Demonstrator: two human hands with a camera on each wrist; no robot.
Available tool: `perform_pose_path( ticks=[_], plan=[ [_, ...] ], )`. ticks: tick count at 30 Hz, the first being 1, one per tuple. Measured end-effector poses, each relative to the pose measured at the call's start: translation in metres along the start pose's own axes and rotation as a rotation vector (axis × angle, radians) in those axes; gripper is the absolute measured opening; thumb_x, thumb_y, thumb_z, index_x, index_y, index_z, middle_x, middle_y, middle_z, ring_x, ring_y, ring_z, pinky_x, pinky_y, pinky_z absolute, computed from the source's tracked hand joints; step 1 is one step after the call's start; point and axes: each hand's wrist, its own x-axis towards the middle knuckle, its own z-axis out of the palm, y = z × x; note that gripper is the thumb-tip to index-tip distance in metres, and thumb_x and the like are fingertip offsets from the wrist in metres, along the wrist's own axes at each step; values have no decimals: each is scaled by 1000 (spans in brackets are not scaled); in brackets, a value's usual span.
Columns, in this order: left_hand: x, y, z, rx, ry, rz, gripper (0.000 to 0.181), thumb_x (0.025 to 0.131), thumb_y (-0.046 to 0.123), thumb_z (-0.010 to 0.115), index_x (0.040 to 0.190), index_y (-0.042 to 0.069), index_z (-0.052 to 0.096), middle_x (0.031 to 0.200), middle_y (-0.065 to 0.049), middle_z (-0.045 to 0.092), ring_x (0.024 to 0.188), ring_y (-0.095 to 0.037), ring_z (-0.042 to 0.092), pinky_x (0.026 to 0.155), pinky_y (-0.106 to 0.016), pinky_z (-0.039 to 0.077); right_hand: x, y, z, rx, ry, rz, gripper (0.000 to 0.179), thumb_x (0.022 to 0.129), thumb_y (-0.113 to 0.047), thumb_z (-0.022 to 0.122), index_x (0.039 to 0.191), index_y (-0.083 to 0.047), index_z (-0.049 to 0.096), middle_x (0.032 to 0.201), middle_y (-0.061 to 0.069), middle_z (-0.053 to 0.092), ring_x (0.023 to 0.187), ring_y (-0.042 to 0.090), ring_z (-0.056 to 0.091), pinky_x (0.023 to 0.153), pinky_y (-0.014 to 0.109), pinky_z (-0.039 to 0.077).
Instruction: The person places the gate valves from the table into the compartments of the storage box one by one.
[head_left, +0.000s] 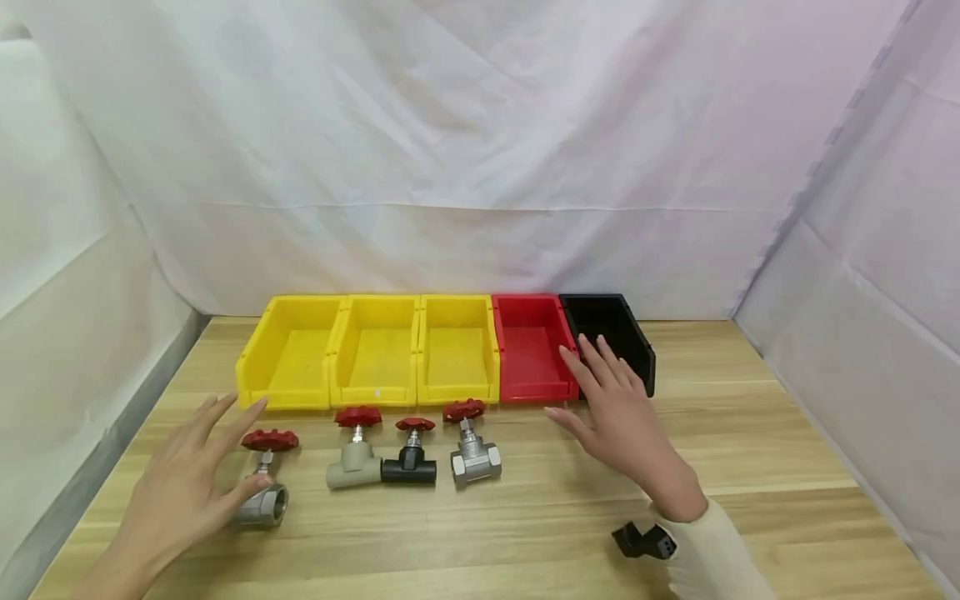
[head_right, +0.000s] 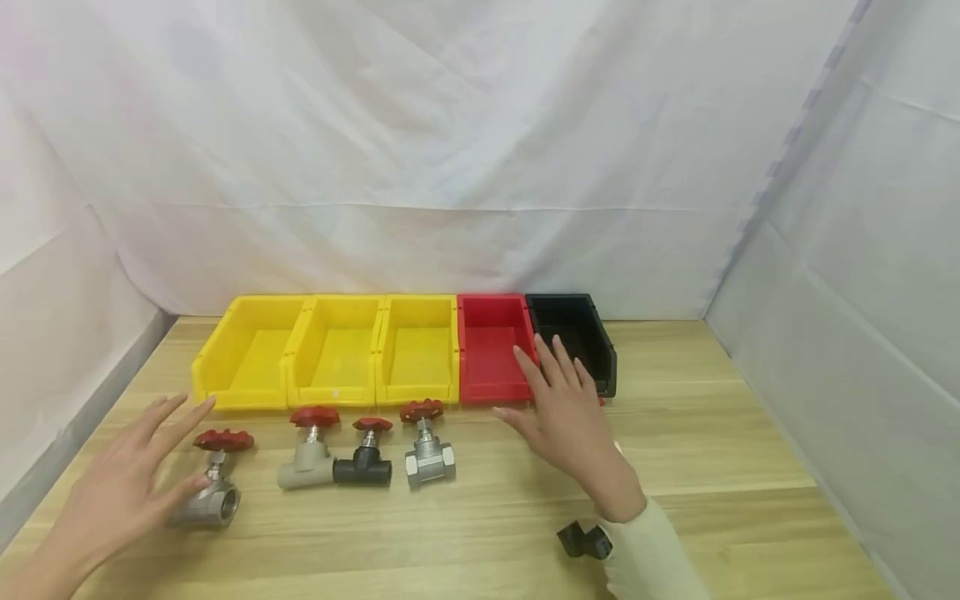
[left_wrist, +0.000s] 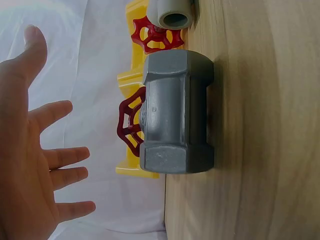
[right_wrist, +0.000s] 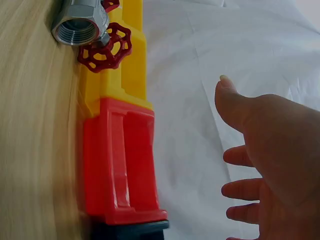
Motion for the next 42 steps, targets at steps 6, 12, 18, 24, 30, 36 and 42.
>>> perform_pose_path(
  ticks=[6,12,18,24,30,36,42],
  plan=[
    [-6,0,-1,-2,-20,-45,91,69,40,83,148,28,38,139,-24,39,112,-53,41,78,-72,33,19,-8,22,130,7,34,77,84,-47,69,148,-18,38,152,10,32,139,32,24,102,61,31],
    [-14,0,2,-15,-56,-45,82,71,39,82,143,29,45,129,-24,47,100,-49,51,69,-69,41,38,-13,48,316,-15,68,67,88,-39,68,146,-19,41,149,8,36,134,30,32,101,59,33],
    [-22,1,4,-82,-103,-63,76,77,33,80,144,29,44,119,-19,51,96,-41,53,65,-63,45,52,-15,69,394,-65,77,65,89,-38,66,147,-24,39,150,4,34,134,26,32,98,53,40],
    [-30,-2,5,-95,-136,-103,68,78,32,80,139,23,51,116,-17,53,95,-37,54,70,-62,46,63,-18,86,405,-55,81,65,90,-38,66,147,-27,37,150,0,33,134,23,32,100,51,39],
    [-35,-3,8,-102,-183,-102,61,76,30,81,132,23,58,112,-14,57,91,-32,57,69,-57,49,71,-19,98,399,-3,-4,67,90,-33,67,149,-24,36,155,-10,23,134,19,32,103,47,37],
    [-35,-2,11,-91,-181,-80,52,73,33,82,121,25,66,108,-6,59,92,-25,56,71,-51,50,72,-14,103,413,14,-44,70,90,-32,67,149,-37,30,153,-16,26,133,15,35,99,45,42],
    [-34,-5,18,-86,-252,-52,51,68,36,83,116,24,69,110,-9,59,95,-29,56,73,-51,50,71,-7,105,413,16,-53,69,90,-36,66,148,-43,28,152,-19,27,129,13,40,93,39,48]
  ],
)
